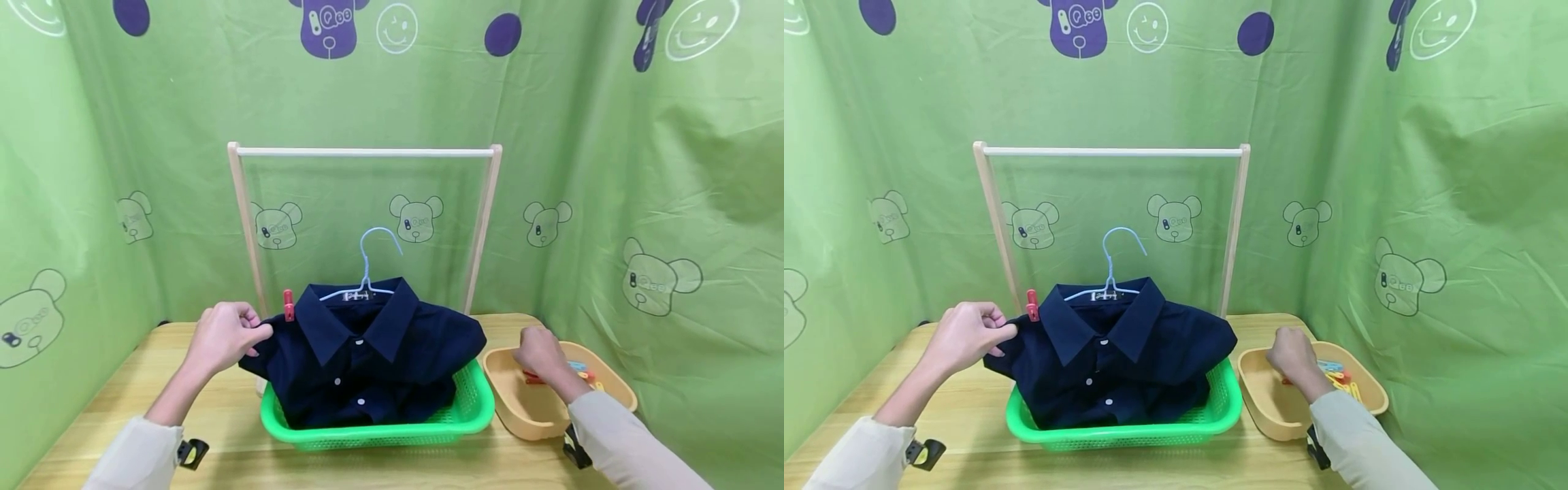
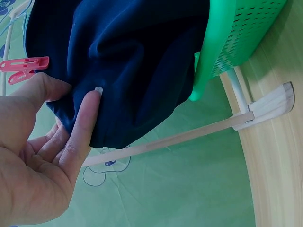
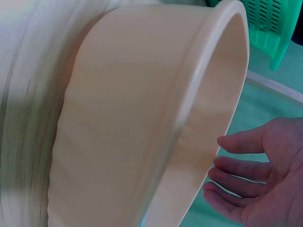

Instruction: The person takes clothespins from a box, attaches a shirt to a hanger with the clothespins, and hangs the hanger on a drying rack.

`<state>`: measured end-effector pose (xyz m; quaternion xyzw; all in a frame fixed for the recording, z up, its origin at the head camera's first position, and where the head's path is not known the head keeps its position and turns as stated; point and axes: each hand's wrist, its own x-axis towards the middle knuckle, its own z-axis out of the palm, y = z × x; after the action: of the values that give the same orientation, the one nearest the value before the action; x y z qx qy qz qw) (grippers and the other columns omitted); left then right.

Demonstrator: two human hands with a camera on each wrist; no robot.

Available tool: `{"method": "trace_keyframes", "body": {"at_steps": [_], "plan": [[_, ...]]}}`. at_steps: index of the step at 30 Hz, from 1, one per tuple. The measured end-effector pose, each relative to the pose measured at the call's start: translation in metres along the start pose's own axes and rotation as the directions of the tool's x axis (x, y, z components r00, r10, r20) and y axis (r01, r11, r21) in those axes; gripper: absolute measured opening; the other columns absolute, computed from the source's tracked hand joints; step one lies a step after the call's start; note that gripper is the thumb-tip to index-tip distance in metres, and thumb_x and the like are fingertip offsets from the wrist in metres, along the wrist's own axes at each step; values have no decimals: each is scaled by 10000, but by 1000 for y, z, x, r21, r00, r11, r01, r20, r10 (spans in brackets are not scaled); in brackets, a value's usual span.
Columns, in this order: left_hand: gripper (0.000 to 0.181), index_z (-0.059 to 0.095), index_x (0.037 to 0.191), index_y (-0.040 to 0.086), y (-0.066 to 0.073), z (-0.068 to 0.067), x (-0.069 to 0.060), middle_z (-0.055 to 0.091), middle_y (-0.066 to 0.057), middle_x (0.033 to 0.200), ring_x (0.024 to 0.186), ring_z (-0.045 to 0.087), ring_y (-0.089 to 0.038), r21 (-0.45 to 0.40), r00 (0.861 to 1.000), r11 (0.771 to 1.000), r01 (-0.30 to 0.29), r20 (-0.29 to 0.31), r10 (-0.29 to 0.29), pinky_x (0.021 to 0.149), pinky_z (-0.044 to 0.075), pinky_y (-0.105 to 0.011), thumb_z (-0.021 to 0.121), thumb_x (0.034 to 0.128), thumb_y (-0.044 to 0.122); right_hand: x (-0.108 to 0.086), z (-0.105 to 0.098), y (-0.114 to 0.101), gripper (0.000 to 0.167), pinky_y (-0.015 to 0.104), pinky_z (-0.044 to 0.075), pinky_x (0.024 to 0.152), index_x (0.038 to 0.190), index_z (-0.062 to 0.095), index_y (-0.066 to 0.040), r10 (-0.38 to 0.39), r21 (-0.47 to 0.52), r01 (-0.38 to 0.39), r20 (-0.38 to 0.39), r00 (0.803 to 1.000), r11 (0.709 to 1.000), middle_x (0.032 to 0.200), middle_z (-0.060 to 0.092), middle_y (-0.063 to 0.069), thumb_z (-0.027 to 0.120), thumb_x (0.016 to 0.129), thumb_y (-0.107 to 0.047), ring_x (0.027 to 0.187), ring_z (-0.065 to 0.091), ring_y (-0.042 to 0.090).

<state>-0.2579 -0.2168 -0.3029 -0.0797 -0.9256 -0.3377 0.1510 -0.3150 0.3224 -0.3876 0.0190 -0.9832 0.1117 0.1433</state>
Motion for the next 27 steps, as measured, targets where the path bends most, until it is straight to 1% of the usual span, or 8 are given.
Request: {"method": "trace_keyframes", "body": {"at_steps": [3,8,15,19,23,27], "plan": [[129,639,783,77,0,0,0,649,12,554,510,699,-99,3,1000,1000,2,0,-2,468,474,-297,671,818,197,0,1,3,168,426,451,560,584,451,-88,24,2,-24,14,1000,1000,624,510,111,588,678,-65,605,513,289],[128,641,783,76,0,0,0,652,12,555,508,699,-100,3,1000,1000,1,0,-1,469,478,-298,672,819,195,1,5,8,194,406,451,549,558,441,-113,36,-1,-36,39,999,999,593,510,91,586,682,-76,594,521,281],[130,640,787,74,-1,0,0,642,10,546,511,700,-99,1,1000,1000,1,2,-1,472,478,-299,670,822,196,-2,11,16,203,361,429,514,551,438,-131,19,-19,-17,82,996,1000,564,476,55,558,703,-70,541,492,241],[128,638,787,75,-1,0,0,642,4,546,514,703,-106,-2,1000,1000,4,3,-4,471,481,-299,670,821,194,-5,12,17,195,347,432,522,555,441,-135,7,-36,-3,112,994,999,568,482,47,548,703,-65,540,492,235],[128,637,788,75,-1,0,0,646,-3,551,518,707,-114,-4,1000,1000,6,5,-6,472,481,-299,672,820,194,-8,12,18,181,327,425,511,533,457,-144,-16,-76,26,134,991,997,552,483,20,554,656,-51,526,482,215],[127,637,786,75,-1,0,1,645,-2,550,514,704,-111,1,1000,1000,4,3,-4,474,479,-297,670,820,193,-12,15,20,190,271,372,471,481,489,-152,-20,-58,29,147,989,998,497,449,-35,572,601,-31,474,438,156]]}}
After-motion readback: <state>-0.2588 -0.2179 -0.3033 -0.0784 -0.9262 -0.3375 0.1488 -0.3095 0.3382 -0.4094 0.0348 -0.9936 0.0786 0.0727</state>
